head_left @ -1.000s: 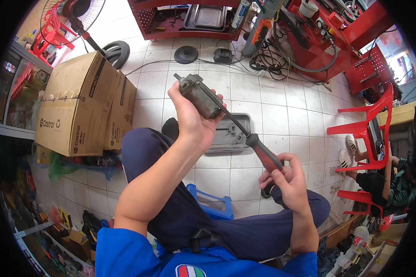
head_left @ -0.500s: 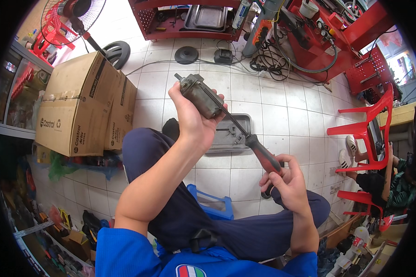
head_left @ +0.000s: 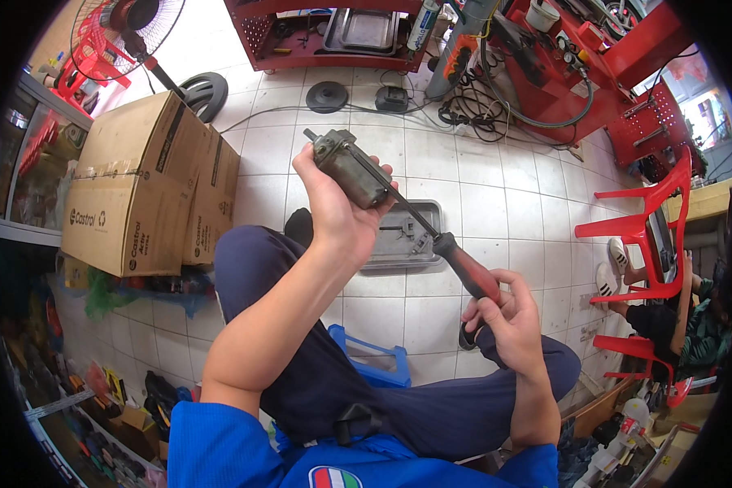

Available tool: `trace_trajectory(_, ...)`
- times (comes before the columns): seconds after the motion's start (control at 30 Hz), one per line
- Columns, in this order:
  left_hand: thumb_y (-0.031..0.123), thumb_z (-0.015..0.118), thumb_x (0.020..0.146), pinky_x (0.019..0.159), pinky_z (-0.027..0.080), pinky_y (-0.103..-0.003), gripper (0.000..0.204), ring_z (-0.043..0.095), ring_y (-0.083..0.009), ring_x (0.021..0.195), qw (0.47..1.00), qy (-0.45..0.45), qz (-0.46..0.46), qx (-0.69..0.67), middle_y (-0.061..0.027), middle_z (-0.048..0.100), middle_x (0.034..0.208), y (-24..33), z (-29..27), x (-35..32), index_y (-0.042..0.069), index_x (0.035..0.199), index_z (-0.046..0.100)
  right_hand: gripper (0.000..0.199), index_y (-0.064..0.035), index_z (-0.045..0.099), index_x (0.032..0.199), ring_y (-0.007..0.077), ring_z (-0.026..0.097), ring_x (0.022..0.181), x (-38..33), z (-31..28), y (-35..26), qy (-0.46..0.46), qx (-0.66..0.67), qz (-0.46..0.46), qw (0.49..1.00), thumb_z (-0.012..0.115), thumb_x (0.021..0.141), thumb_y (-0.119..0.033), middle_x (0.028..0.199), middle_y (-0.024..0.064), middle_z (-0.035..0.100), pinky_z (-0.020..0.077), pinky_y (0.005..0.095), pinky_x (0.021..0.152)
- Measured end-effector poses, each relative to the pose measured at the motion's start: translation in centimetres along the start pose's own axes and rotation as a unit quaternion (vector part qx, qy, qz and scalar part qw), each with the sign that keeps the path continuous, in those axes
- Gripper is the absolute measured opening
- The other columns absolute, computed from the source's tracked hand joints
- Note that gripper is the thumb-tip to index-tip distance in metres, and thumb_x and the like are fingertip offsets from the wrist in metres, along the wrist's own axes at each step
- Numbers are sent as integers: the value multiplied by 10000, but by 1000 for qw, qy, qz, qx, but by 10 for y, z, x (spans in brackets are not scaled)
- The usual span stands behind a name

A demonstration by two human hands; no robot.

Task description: The person manipulates a small cylindrical mechanical component by hand, removing a metal cover and using a screwdriver to pry at internal components over a metal tray.

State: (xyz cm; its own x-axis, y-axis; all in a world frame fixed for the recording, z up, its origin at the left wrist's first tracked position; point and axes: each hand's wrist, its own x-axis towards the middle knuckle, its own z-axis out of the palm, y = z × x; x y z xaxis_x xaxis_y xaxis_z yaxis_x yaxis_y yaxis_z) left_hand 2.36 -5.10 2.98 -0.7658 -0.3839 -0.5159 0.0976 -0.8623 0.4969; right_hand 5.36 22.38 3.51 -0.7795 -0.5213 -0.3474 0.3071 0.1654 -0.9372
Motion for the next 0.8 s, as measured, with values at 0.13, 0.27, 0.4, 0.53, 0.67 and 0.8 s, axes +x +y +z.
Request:
trace_trajectory(0.13,641,312,952,799,513,-423,645,598,-268,965,1000,4,2,7,-141,587,1056,-2,2,-1,52,1111,521,465,30,352,1394,153,633,805,4,-1,17,24,34,12,999,580,994,-37,976,156,650,538,310,771)
trace_trajectory(0.27,651,322,941,792,514,-425,662,601,-272,953,1000,0,-1,11,-144,589,1061,-2,2,1,40,1096,524,490,21,326,1403,164,637,798,2,11,-3,44,2,7,999,576,982,-1,966,163,651,542,317,780)
trace_trajectory(0.4,686,336,927,775,518,-422,689,613,-278,917,1000,4,3,2,-138,605,1007,0,-2,3,41,1068,534,536,6,288,1413,181,658,798,1,10,-3,47,6,-50,998,574,961,46,947,174,665,541,317,769)
trace_trajectory(0.53,691,341,930,776,520,-424,684,614,-276,921,1000,-5,0,-14,-134,604,1017,-1,-2,2,47,1058,535,328,56,471,1302,190,672,768,2,1,9,13,63,-14,998,525,1052,-148,899,146,672,553,325,740)
trace_trajectory(0.67,669,353,937,794,509,-416,655,598,-273,948,1000,-5,-7,-20,-132,589,1023,0,-2,-2,46,1042,525,335,66,510,1278,164,650,814,6,13,12,39,36,19,998,488,1072,-196,975,120,655,573,339,776)
trace_trajectory(0.8,663,354,935,790,500,-416,656,580,-275,938,1000,11,-8,-27,-137,588,1005,0,3,0,37,1024,528,378,61,475,1363,154,635,808,1,19,-4,49,-34,-74,995,489,1066,-172,970,115,637,571,335,797)
